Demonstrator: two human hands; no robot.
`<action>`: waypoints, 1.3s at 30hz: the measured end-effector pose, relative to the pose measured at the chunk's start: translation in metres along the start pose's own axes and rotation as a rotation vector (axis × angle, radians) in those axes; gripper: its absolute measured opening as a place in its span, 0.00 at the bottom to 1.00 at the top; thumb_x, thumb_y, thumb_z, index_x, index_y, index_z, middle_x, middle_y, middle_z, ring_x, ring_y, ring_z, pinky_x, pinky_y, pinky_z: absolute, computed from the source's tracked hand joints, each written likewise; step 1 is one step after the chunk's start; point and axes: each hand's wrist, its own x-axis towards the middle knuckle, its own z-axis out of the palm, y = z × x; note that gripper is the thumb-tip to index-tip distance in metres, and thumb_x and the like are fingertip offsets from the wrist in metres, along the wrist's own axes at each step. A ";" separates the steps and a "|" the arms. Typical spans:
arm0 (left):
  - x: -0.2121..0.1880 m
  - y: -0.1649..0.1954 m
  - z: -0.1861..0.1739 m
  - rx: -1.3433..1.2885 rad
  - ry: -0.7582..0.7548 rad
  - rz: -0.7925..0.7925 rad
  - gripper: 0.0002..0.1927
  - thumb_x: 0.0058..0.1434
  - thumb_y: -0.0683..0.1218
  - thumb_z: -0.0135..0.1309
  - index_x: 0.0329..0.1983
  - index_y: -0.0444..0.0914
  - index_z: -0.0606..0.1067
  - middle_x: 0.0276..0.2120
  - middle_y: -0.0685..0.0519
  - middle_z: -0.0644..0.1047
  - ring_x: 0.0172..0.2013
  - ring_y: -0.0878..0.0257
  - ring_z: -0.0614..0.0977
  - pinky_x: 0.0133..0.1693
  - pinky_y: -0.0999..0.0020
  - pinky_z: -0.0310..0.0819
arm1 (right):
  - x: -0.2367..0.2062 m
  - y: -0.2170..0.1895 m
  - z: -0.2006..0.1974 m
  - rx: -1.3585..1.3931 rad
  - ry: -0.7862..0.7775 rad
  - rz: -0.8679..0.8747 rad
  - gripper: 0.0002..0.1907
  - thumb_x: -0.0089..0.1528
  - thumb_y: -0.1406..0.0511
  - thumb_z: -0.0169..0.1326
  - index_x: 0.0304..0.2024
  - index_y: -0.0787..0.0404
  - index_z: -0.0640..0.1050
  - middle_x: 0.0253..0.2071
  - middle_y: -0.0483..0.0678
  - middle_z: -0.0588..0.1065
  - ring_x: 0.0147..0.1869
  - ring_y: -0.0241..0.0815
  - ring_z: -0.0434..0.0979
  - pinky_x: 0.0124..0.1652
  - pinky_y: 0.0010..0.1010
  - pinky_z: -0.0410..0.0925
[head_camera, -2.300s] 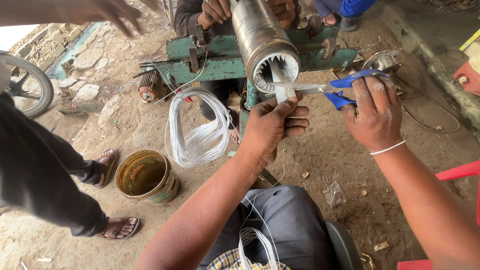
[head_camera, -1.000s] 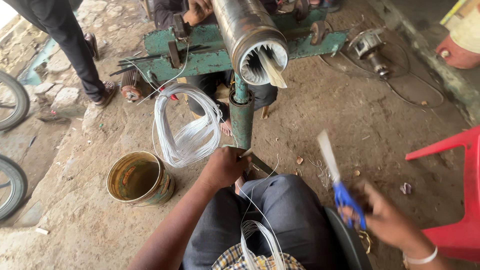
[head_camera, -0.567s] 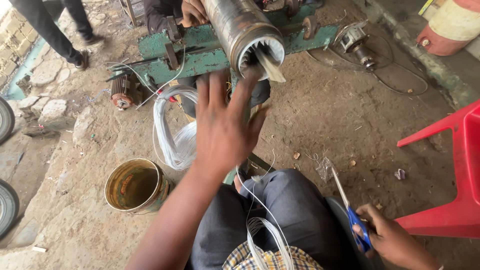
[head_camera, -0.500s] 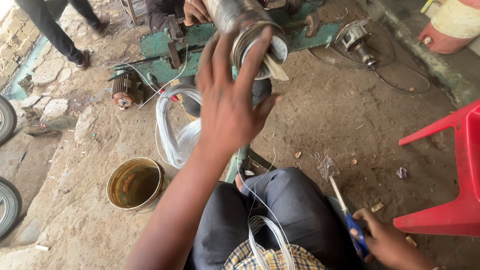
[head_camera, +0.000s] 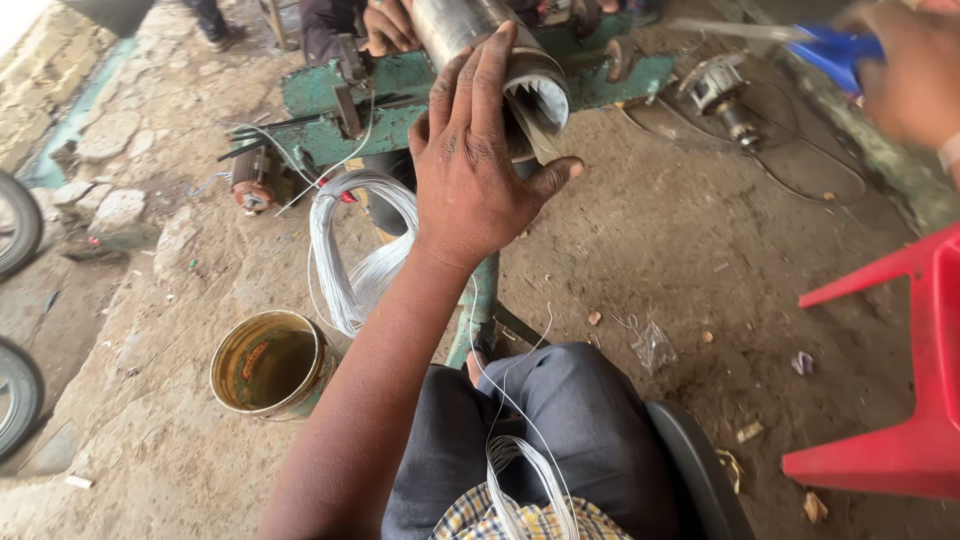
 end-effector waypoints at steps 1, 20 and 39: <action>0.000 -0.001 0.001 -0.010 0.004 -0.008 0.66 0.43 0.64 0.78 0.77 0.45 0.51 0.71 0.49 0.65 0.71 0.48 0.65 0.63 0.44 0.61 | 0.021 -0.010 0.000 -0.092 -0.013 -0.008 0.16 0.72 0.74 0.50 0.62 0.58 0.74 0.31 0.61 0.79 0.34 0.53 0.81 0.45 0.44 0.73; -0.013 -0.019 -0.028 -0.005 -0.166 0.118 0.30 0.59 0.50 0.69 0.63 0.41 0.74 0.71 0.40 0.59 0.67 0.40 0.71 0.63 0.51 0.74 | 0.118 -0.100 0.059 0.035 -0.201 -0.325 0.25 0.58 0.78 0.55 0.58 0.60 0.82 0.53 0.54 0.82 0.47 0.51 0.82 0.49 0.41 0.75; -0.036 0.002 -0.004 0.182 0.273 0.156 0.13 0.63 0.44 0.66 0.49 0.40 0.78 0.45 0.54 0.78 0.42 0.56 0.78 0.43 0.58 0.69 | 0.057 -0.010 0.018 0.083 -0.378 -0.009 0.18 0.66 0.68 0.56 0.59 0.64 0.76 0.35 0.58 0.79 0.34 0.49 0.81 0.35 0.39 0.74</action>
